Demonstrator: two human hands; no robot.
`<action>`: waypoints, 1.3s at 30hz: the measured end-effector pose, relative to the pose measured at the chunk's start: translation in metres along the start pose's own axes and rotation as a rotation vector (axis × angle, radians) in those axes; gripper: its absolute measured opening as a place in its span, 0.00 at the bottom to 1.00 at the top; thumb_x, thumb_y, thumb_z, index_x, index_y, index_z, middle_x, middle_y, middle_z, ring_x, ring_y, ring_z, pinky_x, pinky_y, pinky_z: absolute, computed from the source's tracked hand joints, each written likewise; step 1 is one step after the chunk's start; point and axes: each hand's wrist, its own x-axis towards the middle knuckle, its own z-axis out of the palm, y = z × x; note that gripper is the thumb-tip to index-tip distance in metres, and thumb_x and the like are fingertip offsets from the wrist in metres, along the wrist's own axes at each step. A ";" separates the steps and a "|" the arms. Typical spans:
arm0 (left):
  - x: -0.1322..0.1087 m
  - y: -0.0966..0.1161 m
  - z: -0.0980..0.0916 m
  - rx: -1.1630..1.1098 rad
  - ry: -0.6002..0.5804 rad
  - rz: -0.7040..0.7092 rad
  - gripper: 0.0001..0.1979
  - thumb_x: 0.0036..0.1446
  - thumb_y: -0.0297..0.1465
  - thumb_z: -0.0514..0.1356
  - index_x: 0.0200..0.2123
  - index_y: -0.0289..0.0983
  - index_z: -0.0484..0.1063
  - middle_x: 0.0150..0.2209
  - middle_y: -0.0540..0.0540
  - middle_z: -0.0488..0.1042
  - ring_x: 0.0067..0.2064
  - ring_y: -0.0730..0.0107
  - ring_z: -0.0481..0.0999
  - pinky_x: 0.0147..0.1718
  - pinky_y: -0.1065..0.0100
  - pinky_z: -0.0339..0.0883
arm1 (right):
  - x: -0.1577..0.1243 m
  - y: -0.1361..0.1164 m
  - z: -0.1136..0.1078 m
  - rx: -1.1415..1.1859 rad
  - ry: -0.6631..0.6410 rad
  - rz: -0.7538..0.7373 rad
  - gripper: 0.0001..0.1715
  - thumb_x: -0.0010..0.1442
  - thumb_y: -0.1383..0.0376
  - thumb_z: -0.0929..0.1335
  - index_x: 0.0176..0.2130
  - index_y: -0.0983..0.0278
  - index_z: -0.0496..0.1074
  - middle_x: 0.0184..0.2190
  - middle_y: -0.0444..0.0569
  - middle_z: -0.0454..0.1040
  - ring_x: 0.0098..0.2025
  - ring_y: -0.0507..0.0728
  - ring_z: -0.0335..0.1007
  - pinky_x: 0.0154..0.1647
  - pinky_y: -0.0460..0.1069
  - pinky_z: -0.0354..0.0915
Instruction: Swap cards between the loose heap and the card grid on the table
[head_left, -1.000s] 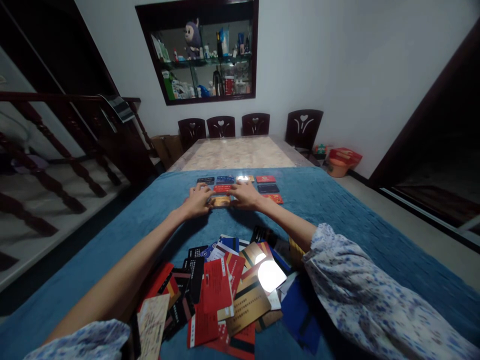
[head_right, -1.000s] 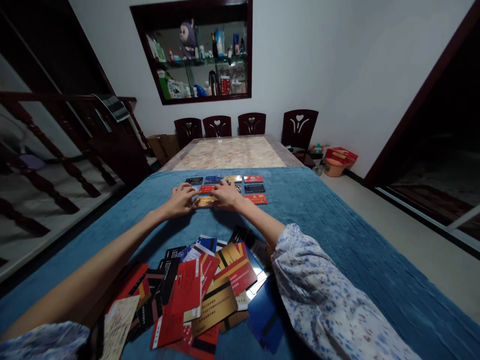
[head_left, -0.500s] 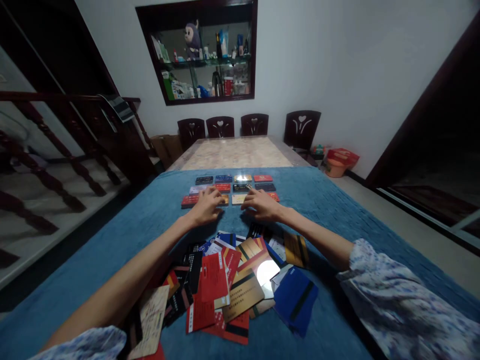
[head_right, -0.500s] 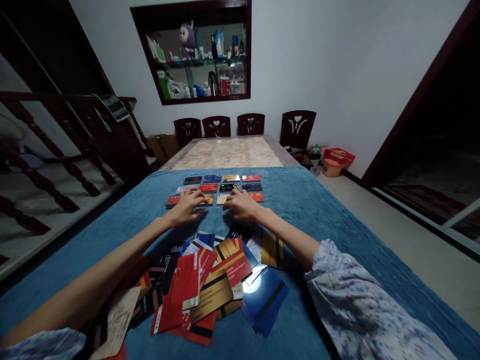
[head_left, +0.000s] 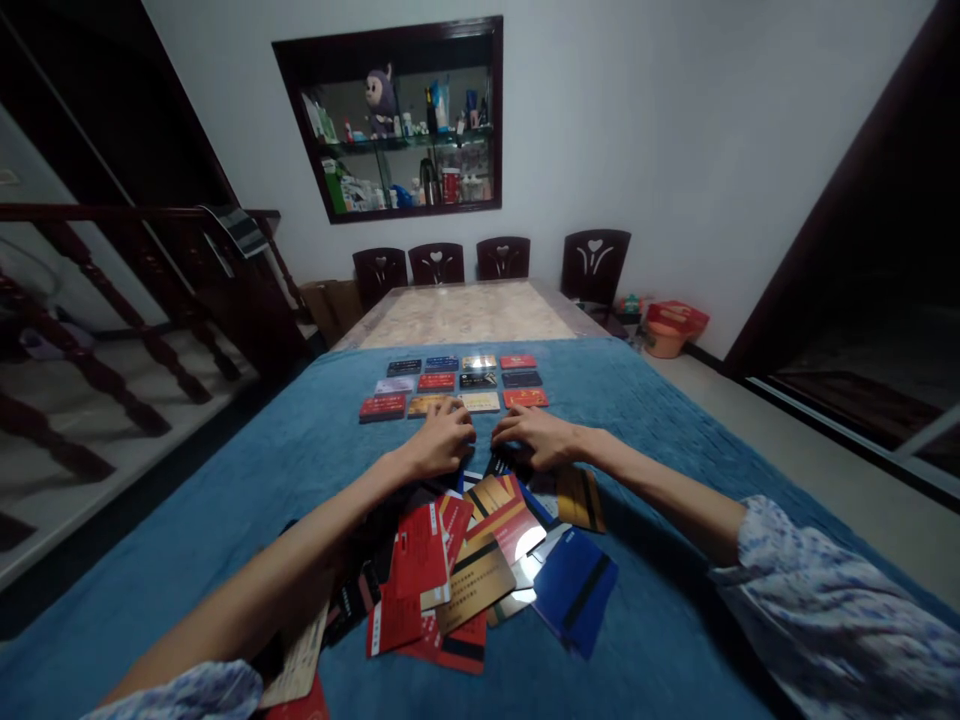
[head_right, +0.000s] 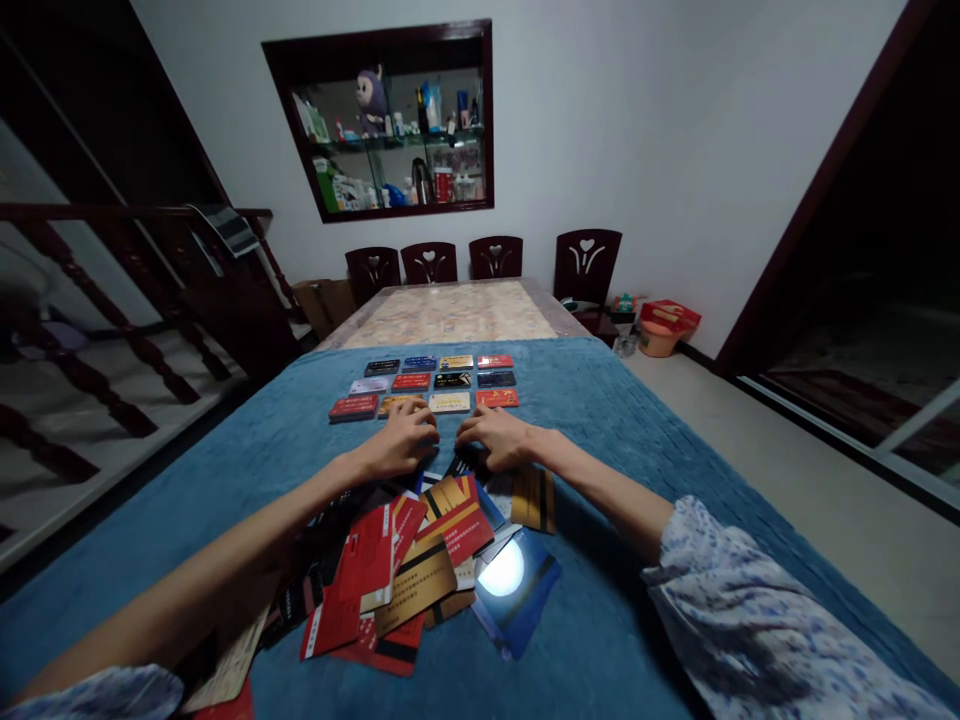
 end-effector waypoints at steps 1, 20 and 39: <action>0.001 0.003 0.000 -0.002 -0.009 0.004 0.05 0.57 0.26 0.60 0.37 0.37 0.75 0.46 0.41 0.72 0.57 0.50 0.60 0.52 0.49 0.54 | 0.000 -0.001 -0.001 0.000 -0.008 0.000 0.30 0.46 0.73 0.69 0.50 0.59 0.77 0.52 0.50 0.75 0.48 0.62 0.63 0.45 0.55 0.62; 0.014 0.024 0.009 -0.028 -0.027 0.037 0.07 0.59 0.27 0.57 0.37 0.37 0.76 0.44 0.41 0.73 0.55 0.52 0.61 0.50 0.49 0.54 | -0.010 -0.010 -0.015 -0.183 -0.169 0.094 0.31 0.51 0.61 0.71 0.56 0.53 0.72 0.53 0.52 0.70 0.53 0.68 0.59 0.47 0.60 0.62; 0.028 0.038 0.007 0.012 -0.114 0.006 0.12 0.60 0.38 0.60 0.39 0.38 0.78 0.43 0.41 0.75 0.50 0.54 0.68 0.49 0.54 0.60 | -0.039 0.012 -0.003 -0.119 0.011 0.229 0.25 0.58 0.56 0.71 0.54 0.61 0.72 0.50 0.56 0.72 0.53 0.66 0.61 0.48 0.58 0.62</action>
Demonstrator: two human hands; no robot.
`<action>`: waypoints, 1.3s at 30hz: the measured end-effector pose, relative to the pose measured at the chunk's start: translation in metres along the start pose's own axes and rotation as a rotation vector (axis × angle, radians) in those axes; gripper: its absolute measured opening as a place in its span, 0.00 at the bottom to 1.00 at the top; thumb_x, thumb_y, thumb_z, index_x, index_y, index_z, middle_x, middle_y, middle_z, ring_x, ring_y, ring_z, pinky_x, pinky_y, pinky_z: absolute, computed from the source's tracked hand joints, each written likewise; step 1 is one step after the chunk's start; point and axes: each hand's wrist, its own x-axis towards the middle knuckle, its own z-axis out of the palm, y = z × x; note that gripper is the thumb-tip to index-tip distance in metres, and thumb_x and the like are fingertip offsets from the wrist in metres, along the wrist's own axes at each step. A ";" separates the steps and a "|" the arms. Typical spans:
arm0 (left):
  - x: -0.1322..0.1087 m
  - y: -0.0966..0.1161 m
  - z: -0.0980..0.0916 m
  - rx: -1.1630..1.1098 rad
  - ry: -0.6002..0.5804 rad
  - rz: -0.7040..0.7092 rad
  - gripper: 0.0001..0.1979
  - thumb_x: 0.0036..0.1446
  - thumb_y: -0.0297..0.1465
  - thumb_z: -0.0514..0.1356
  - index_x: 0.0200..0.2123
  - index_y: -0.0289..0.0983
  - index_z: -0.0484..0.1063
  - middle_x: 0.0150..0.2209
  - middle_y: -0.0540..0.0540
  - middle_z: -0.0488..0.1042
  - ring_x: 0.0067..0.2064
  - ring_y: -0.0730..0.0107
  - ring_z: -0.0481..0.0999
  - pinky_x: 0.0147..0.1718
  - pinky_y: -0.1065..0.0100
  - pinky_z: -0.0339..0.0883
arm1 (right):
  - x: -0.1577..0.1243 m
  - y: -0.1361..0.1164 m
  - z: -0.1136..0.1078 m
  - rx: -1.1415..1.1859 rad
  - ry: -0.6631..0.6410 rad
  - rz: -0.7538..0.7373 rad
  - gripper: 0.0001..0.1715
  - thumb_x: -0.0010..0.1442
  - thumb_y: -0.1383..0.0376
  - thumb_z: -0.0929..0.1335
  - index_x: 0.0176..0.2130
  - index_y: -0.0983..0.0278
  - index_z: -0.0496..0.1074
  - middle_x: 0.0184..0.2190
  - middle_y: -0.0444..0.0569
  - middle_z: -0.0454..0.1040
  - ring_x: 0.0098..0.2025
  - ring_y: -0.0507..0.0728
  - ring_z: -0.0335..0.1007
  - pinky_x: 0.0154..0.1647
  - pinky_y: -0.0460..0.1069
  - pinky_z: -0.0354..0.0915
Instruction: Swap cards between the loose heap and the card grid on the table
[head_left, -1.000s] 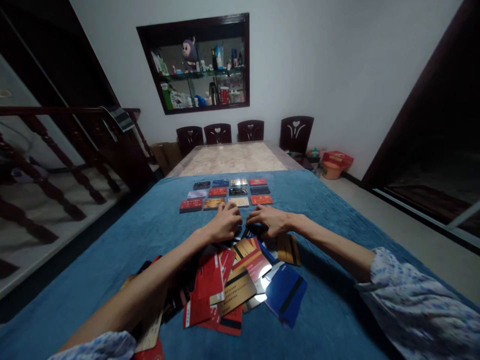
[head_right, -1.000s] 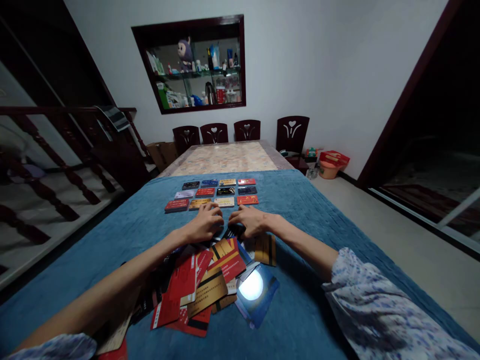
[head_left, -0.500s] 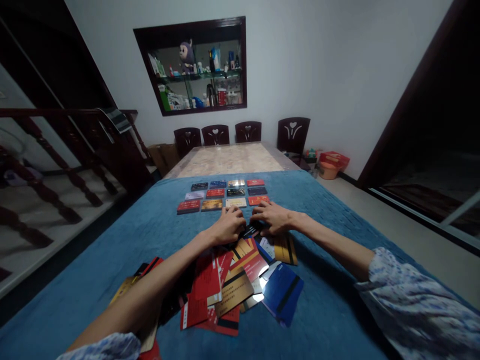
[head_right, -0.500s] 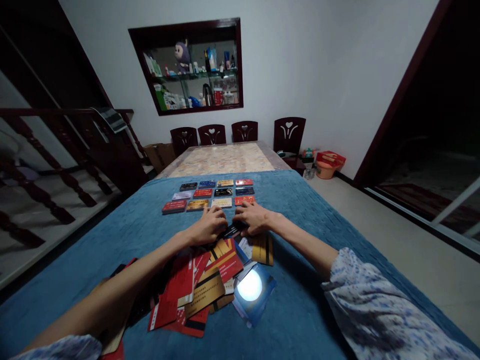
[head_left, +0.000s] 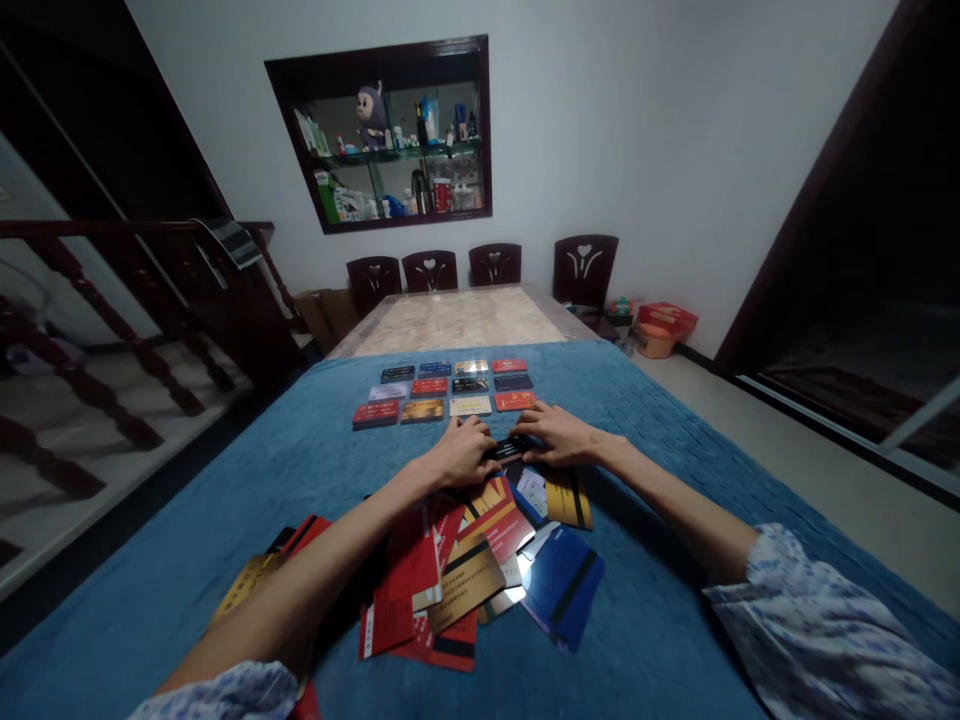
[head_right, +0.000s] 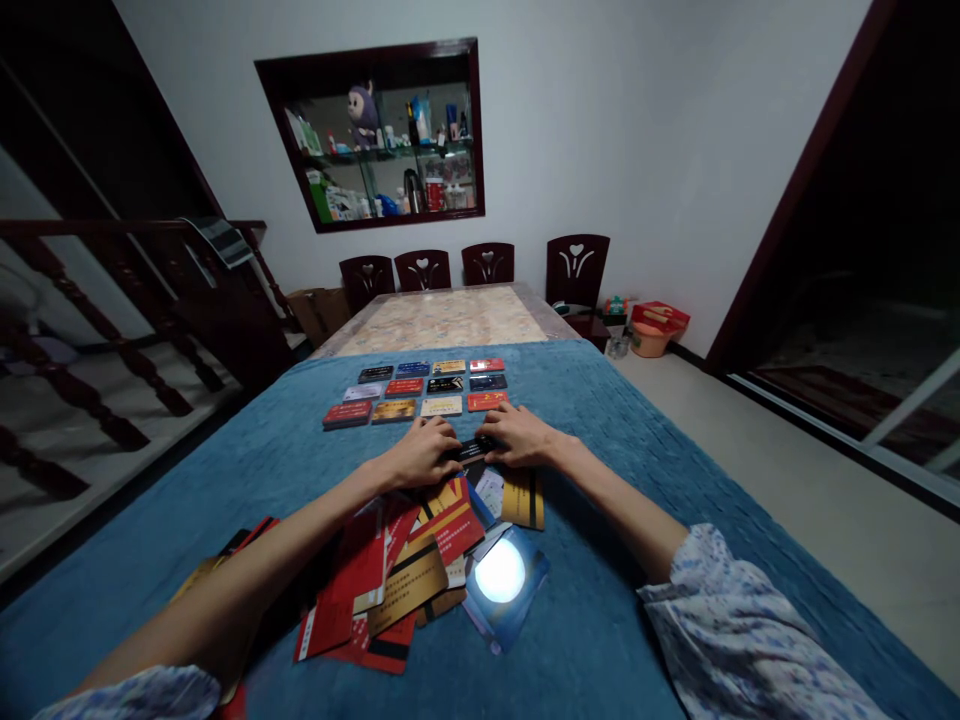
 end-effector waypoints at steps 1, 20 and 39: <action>0.001 0.000 0.000 0.011 -0.009 -0.002 0.12 0.60 0.39 0.60 0.39 0.37 0.78 0.43 0.41 0.75 0.51 0.54 0.68 0.49 0.54 0.60 | -0.001 0.001 0.000 0.012 0.002 -0.003 0.27 0.56 0.57 0.72 0.54 0.61 0.73 0.50 0.56 0.72 0.53 0.66 0.61 0.49 0.59 0.62; 0.004 -0.001 -0.010 0.027 -0.097 0.062 0.11 0.59 0.38 0.61 0.34 0.35 0.78 0.42 0.39 0.73 0.52 0.52 0.65 0.50 0.54 0.60 | -0.002 0.004 -0.002 0.053 -0.009 -0.020 0.24 0.54 0.61 0.73 0.51 0.61 0.76 0.49 0.54 0.75 0.51 0.63 0.65 0.53 0.57 0.61; -0.011 -0.023 -0.009 -0.179 0.005 0.069 0.11 0.61 0.30 0.56 0.36 0.40 0.80 0.40 0.43 0.79 0.59 0.53 0.64 0.54 0.52 0.59 | 0.001 -0.003 -0.007 -0.003 0.203 -0.193 0.11 0.61 0.68 0.67 0.39 0.63 0.80 0.34 0.51 0.80 0.39 0.58 0.71 0.41 0.51 0.64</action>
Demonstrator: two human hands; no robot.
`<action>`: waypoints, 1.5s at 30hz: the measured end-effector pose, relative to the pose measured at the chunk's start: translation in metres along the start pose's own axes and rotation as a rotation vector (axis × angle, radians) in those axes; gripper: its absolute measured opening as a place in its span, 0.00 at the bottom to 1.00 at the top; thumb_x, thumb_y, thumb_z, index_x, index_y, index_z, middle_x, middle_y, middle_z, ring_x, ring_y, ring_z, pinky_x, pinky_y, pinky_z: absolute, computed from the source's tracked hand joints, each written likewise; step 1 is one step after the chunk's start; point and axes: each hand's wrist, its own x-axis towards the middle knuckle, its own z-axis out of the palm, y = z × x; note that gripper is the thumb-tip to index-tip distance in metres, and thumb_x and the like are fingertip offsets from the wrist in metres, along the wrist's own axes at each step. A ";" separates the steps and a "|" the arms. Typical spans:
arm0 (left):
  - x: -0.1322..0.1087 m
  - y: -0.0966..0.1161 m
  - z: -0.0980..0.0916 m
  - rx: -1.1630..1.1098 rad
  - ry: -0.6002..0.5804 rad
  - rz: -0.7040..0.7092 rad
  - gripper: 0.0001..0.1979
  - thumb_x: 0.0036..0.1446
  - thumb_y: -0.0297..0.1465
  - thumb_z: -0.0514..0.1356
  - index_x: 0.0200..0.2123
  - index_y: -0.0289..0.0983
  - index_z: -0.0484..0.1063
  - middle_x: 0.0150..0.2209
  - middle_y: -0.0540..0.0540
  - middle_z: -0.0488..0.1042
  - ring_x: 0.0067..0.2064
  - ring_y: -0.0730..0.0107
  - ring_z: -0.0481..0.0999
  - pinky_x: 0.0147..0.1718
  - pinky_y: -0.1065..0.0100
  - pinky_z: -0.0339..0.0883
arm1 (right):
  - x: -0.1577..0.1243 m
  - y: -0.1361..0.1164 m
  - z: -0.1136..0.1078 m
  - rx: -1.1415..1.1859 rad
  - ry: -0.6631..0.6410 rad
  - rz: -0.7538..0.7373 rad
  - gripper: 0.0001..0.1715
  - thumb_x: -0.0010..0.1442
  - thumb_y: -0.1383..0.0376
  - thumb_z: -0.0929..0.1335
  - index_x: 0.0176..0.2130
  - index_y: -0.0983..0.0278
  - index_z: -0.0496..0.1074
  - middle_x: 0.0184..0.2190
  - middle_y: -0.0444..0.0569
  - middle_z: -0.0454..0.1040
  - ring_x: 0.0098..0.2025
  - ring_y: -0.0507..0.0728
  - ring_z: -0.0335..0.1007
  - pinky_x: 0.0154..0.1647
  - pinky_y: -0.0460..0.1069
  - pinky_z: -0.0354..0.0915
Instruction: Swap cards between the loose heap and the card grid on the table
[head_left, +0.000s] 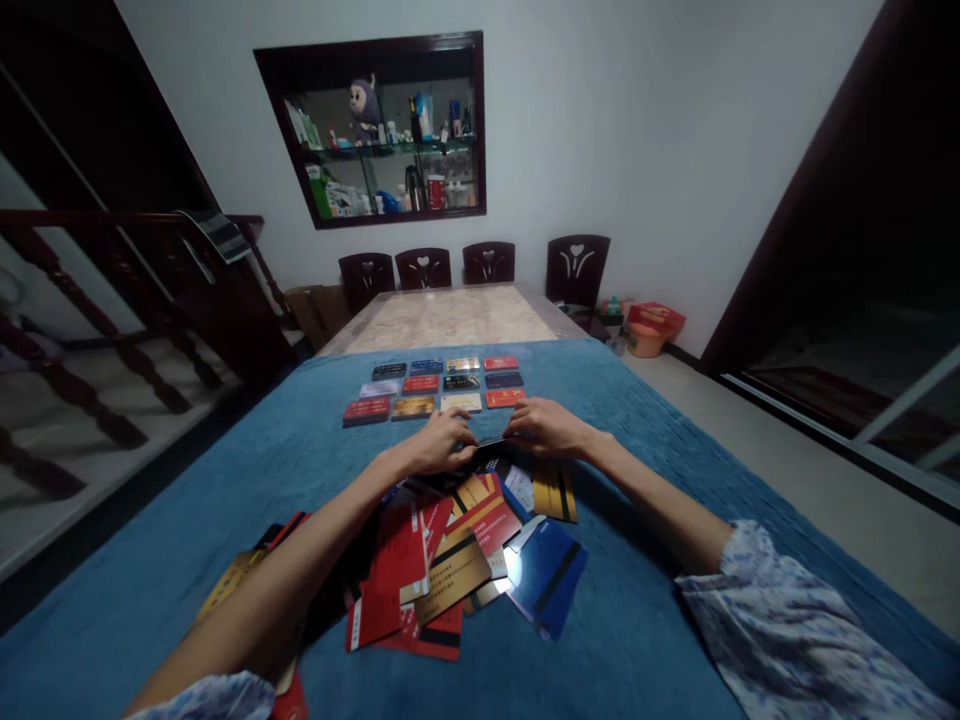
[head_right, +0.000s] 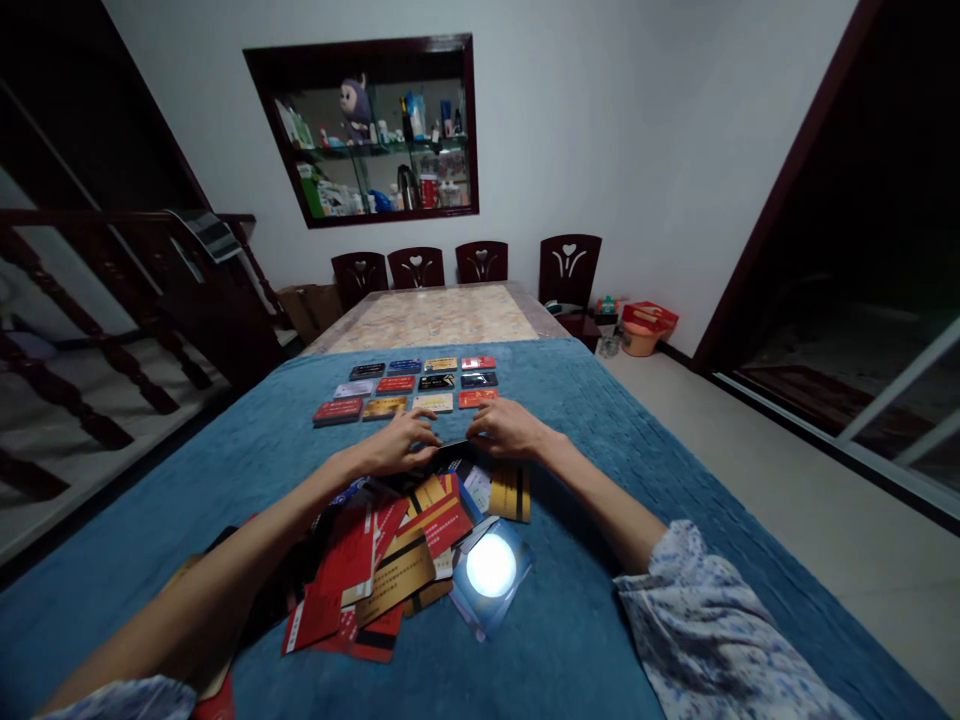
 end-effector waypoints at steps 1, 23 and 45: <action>0.000 -0.001 0.001 0.001 0.019 -0.002 0.11 0.61 0.30 0.55 0.36 0.39 0.80 0.40 0.43 0.79 0.58 0.53 0.65 0.55 0.52 0.59 | 0.000 0.000 0.001 -0.008 0.032 0.007 0.11 0.62 0.68 0.66 0.38 0.63 0.80 0.33 0.51 0.80 0.38 0.58 0.71 0.40 0.51 0.64; 0.015 -0.008 0.017 0.036 0.389 -0.104 0.14 0.60 0.23 0.54 0.44 0.35 0.77 0.43 0.39 0.75 0.50 0.58 0.72 0.50 0.57 0.66 | -0.001 -0.001 0.018 0.000 0.261 0.252 0.13 0.66 0.68 0.63 0.45 0.63 0.76 0.44 0.56 0.77 0.46 0.60 0.71 0.47 0.53 0.66; 0.008 0.002 0.016 0.201 0.221 -0.190 0.21 0.54 0.23 0.58 0.53 0.36 0.68 0.48 0.38 0.73 0.53 0.52 0.66 0.49 0.53 0.63 | -0.001 -0.010 0.026 -0.149 0.116 0.337 0.26 0.56 0.69 0.69 0.54 0.66 0.66 0.49 0.58 0.73 0.52 0.63 0.67 0.47 0.53 0.60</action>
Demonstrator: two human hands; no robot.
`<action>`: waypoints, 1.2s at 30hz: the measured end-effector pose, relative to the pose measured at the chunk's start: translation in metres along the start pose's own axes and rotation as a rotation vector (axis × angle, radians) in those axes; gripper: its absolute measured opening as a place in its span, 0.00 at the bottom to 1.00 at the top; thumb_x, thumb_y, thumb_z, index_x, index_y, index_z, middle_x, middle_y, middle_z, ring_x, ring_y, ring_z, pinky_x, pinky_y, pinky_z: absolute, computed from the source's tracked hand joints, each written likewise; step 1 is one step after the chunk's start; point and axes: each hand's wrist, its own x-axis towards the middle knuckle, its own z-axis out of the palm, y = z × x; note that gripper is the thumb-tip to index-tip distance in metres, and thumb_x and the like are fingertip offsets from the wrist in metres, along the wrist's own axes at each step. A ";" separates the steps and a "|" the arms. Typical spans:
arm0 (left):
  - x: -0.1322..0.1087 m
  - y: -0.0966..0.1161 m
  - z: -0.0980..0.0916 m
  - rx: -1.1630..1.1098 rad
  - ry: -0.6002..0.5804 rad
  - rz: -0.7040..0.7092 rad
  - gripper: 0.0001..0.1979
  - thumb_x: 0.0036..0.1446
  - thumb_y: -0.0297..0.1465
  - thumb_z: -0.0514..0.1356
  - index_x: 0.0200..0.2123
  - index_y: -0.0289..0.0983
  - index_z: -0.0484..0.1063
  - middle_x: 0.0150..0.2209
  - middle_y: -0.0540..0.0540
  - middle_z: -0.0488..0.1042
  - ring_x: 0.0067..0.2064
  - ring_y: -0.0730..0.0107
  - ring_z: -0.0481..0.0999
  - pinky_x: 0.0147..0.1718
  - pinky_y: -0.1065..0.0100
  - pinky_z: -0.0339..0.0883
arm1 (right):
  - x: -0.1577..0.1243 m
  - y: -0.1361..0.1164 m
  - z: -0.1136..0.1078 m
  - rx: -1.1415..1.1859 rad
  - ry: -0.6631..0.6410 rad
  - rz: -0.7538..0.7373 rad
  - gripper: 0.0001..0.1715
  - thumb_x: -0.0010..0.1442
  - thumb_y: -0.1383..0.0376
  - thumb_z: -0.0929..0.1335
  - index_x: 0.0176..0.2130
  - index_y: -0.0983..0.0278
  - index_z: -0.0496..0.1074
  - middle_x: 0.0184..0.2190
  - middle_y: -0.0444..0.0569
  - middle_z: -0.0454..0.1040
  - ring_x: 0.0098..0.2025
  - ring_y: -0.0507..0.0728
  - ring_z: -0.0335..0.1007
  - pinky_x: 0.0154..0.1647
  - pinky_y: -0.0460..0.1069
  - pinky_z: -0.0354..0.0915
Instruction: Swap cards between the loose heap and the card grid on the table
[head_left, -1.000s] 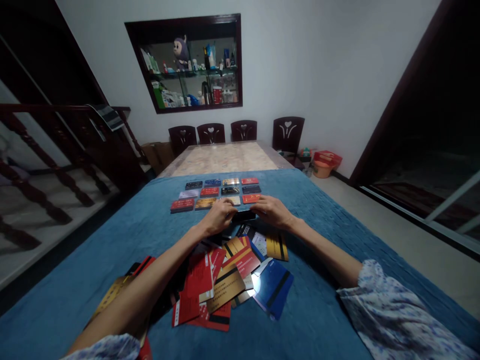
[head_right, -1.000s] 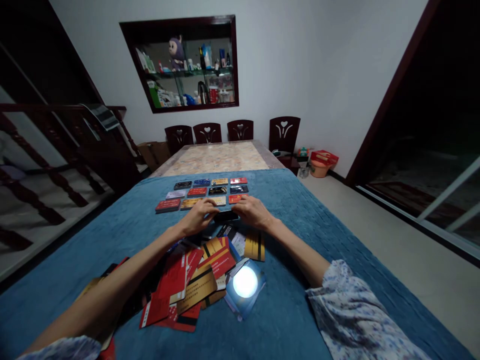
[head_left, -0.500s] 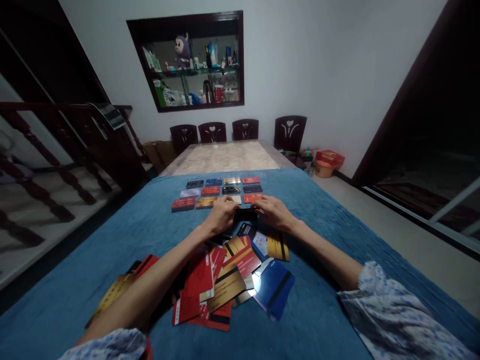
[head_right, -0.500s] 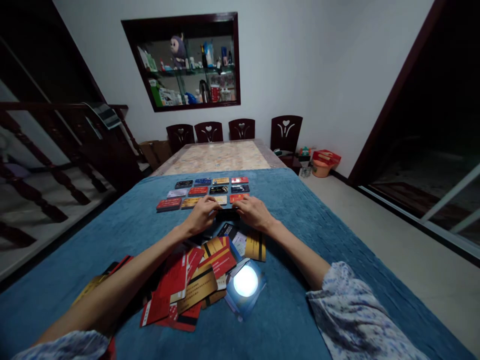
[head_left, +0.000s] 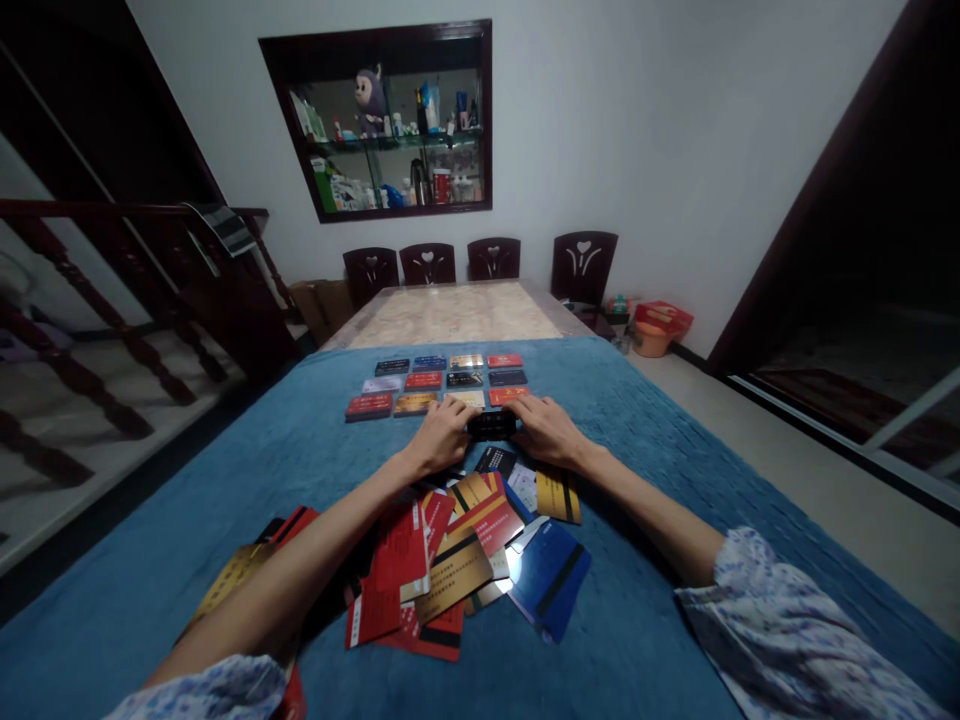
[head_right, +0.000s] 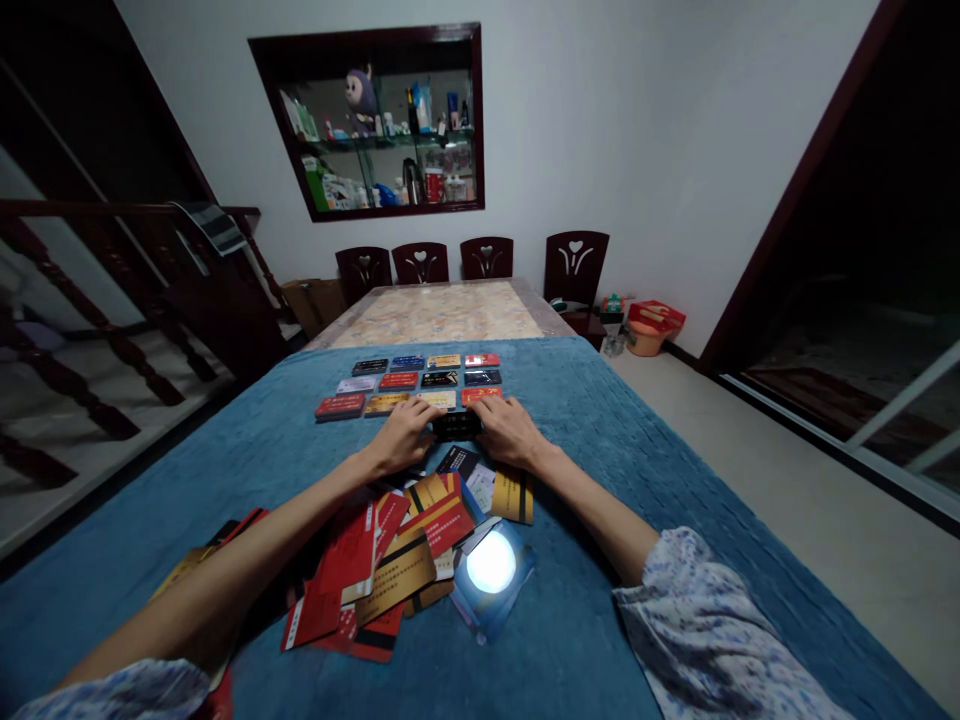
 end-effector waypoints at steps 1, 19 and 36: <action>-0.001 0.000 0.000 0.005 -0.006 -0.002 0.22 0.54 0.24 0.58 0.54 0.36 0.67 0.48 0.38 0.72 0.53 0.52 0.66 0.49 0.52 0.63 | 0.000 -0.001 0.000 0.001 -0.010 0.008 0.26 0.57 0.69 0.69 0.55 0.66 0.65 0.50 0.58 0.72 0.53 0.63 0.67 0.47 0.53 0.60; -0.002 -0.005 0.012 -0.014 -0.009 0.020 0.30 0.54 0.30 0.61 0.60 0.36 0.61 0.52 0.35 0.67 0.54 0.49 0.64 0.53 0.49 0.61 | -0.002 0.007 0.011 0.035 0.003 -0.014 0.35 0.55 0.67 0.70 0.61 0.65 0.62 0.50 0.59 0.67 0.50 0.63 0.63 0.44 0.54 0.63; -0.005 -0.011 0.005 0.016 -0.033 0.049 0.25 0.57 0.34 0.62 0.57 0.37 0.63 0.53 0.36 0.67 0.55 0.50 0.63 0.52 0.50 0.59 | -0.003 0.008 0.002 0.053 0.022 -0.075 0.28 0.59 0.60 0.68 0.58 0.64 0.67 0.51 0.60 0.68 0.51 0.65 0.60 0.46 0.57 0.62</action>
